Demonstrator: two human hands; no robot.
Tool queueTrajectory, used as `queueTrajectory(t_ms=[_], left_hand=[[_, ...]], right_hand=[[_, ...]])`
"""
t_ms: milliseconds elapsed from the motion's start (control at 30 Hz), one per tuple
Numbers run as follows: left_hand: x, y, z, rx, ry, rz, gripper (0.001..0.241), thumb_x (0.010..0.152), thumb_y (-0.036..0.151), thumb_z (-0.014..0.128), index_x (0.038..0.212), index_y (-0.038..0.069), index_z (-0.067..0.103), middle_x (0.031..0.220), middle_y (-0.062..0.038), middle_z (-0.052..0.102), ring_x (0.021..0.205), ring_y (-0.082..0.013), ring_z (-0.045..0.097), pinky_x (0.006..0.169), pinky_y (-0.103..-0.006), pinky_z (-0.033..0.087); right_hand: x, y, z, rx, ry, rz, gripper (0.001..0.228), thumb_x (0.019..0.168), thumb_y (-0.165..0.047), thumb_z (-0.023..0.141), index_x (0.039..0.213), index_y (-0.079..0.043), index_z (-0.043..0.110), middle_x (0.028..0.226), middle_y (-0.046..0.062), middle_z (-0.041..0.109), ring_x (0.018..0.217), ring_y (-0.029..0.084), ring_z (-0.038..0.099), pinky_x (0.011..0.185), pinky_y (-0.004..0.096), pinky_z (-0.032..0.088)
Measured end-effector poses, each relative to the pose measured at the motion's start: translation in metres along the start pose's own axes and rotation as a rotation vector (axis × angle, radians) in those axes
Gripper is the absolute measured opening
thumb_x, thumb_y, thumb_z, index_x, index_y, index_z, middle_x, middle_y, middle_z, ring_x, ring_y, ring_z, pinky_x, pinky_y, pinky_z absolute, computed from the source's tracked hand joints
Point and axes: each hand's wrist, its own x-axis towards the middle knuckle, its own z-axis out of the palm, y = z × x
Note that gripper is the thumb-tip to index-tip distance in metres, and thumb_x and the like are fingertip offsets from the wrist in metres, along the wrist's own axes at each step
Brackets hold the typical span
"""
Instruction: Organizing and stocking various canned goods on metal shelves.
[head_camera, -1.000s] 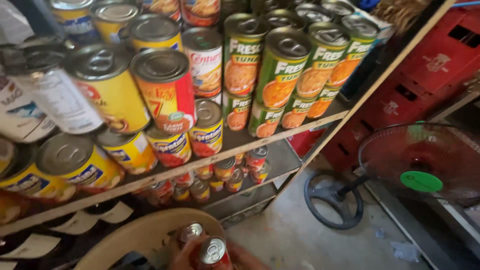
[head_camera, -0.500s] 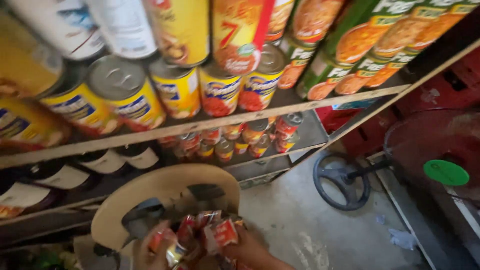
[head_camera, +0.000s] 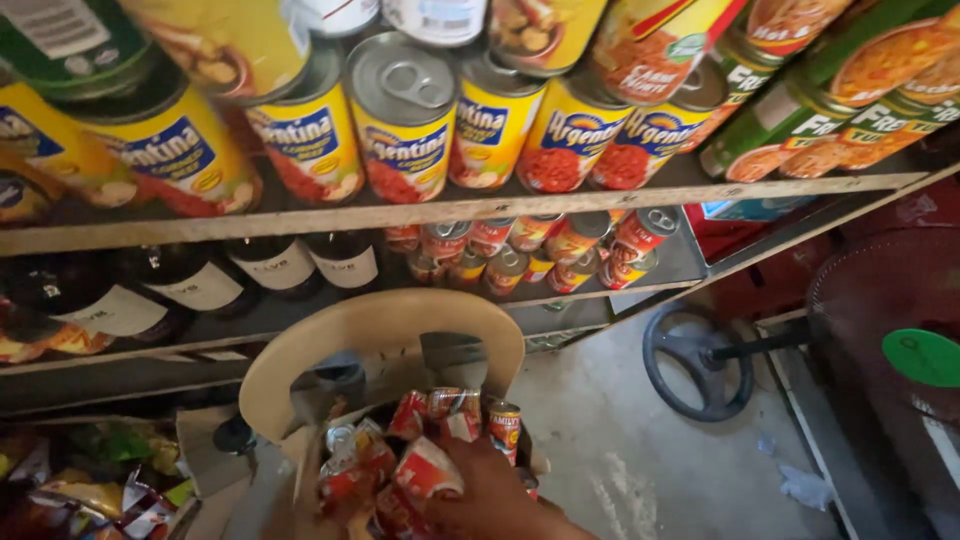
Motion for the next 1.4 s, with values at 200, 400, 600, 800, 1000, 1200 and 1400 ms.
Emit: queueTrajectory(t_ms=[200, 400, 600, 800, 1000, 1200, 1400], left_hand=[[-0.006, -0.024, -0.019, 0.342, 0.088, -0.21, 0.086, 0.073, 0.014, 0.085, 0.15, 0.004, 0.047, 0.125, -0.023, 0.068, 0.101, -0.0315, 0.07, 0.081, -0.042, 0.06], [0.015, -0.02, -0.049, 0.132, 0.024, -0.483, 0.074, 0.072, 0.014, 0.082, 0.138, 0.001, 0.052, 0.117, -0.019, 0.072, 0.097, -0.0274, 0.074, 0.079, -0.0416, 0.063], [-0.051, 0.004, -0.053, 0.24, 0.019, -0.526, 0.074, 0.075, 0.016, 0.079, 0.141, 0.003, 0.047, 0.117, -0.019, 0.07, 0.098, -0.0291, 0.072, 0.082, -0.0437, 0.061], [-0.05, 0.045, -0.048, 0.426, -0.053, -0.446, 0.078, 0.077, 0.018, 0.078, 0.146, 0.008, 0.043, 0.12, -0.021, 0.067, 0.1, -0.0325, 0.069, 0.085, -0.0467, 0.059], [0.04, 0.088, -0.029, 0.606, -0.132, -0.356, 0.082, 0.079, 0.02, 0.076, 0.151, 0.012, 0.039, 0.123, -0.022, 0.064, 0.102, -0.0358, 0.066, 0.088, -0.0496, 0.056], [0.084, 0.046, -0.044, 0.935, -0.199, 0.018, 0.087, 0.077, 0.024, 0.075, 0.153, 0.01, 0.035, 0.133, -0.025, 0.057, 0.115, -0.0403, 0.057, 0.099, -0.0528, 0.048], [0.073, 0.07, -0.036, 1.244, -0.2, 0.397, 0.094, 0.068, 0.029, 0.076, 0.15, 0.006, 0.037, 0.145, -0.024, 0.051, 0.132, -0.044, 0.047, 0.109, -0.0538, 0.038]], right_hand=[[0.007, -0.028, 0.015, -0.411, 0.018, -0.173, 0.075, 0.069, -0.032, 0.08, 0.14, -0.019, 0.062, 0.119, 0.019, 0.07, 0.11, 0.041, 0.063, 0.097, 0.051, 0.049], [0.021, -0.017, 0.033, -0.573, 0.02, -0.154, 0.075, 0.065, -0.027, 0.079, 0.137, -0.016, 0.063, 0.126, 0.014, 0.07, 0.117, 0.037, 0.062, 0.097, 0.055, 0.044], [0.019, -0.025, 0.044, -0.537, 0.071, -0.077, 0.073, 0.068, -0.038, 0.082, 0.134, -0.014, 0.062, 0.126, 0.011, 0.068, 0.118, 0.034, 0.061, 0.093, 0.053, 0.045], [0.031, -0.019, 0.049, -0.579, 0.125, 0.04, 0.07, 0.072, -0.034, 0.081, 0.138, -0.019, 0.063, 0.123, 0.014, 0.067, 0.117, 0.035, 0.059, 0.098, 0.052, 0.043], [0.062, -0.015, 0.053, -0.673, 0.18, -0.015, 0.07, 0.07, -0.031, 0.083, 0.135, -0.015, 0.062, 0.13, 0.015, 0.063, 0.12, 0.037, 0.057, 0.097, 0.054, 0.043], [0.11, -0.006, 0.062, -0.803, 0.147, -0.02, 0.071, 0.068, -0.035, 0.087, 0.13, -0.007, 0.062, 0.127, 0.017, 0.062, 0.124, 0.037, 0.055, 0.099, 0.054, 0.045], [0.133, 0.006, 0.074, -0.858, 0.093, 0.048, 0.064, 0.07, -0.04, 0.086, 0.122, -0.008, 0.067, 0.125, 0.016, 0.063, 0.123, 0.037, 0.055, 0.096, 0.056, 0.047]])
